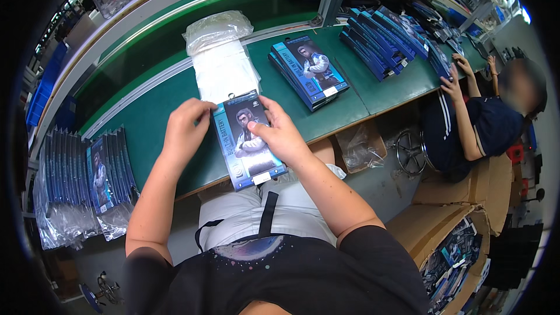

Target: The recorder is picking up boxed items from a table and placing them into clear plastic bags.

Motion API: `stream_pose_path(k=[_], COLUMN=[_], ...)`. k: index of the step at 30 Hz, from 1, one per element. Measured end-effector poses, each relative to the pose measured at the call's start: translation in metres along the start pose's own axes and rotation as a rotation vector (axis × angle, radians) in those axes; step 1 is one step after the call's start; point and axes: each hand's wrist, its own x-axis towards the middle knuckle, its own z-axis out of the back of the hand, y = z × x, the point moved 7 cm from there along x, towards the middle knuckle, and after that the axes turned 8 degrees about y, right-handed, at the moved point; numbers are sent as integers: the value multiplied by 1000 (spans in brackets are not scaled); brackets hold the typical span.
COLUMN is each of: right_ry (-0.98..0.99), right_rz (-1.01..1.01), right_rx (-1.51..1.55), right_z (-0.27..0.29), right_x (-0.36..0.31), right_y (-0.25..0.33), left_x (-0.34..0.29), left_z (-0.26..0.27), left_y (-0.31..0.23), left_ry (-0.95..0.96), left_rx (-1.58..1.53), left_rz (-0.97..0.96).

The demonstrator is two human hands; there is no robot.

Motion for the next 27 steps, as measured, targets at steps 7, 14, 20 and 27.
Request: stream_pose_path(k=[7, 14, 20, 27], right_ry=[17, -91, 97, 350], right_rz=[-178, 10, -116, -152], right_rx=[145, 233, -25, -139], right_z=[0, -6, -23, -43], right_x=[-9, -16, -16, -34], right_y=[-4, 2, -3, 36], left_x=[-26, -40, -51, -49], left_z=[3, -15, -66, -28], left_y=[-15, 24, 16, 34], left_ry=[-93, -86, -112, -233], left_rx=[-30, -758, -1646, -1496], left_rz=[-143, 338, 534, 457])
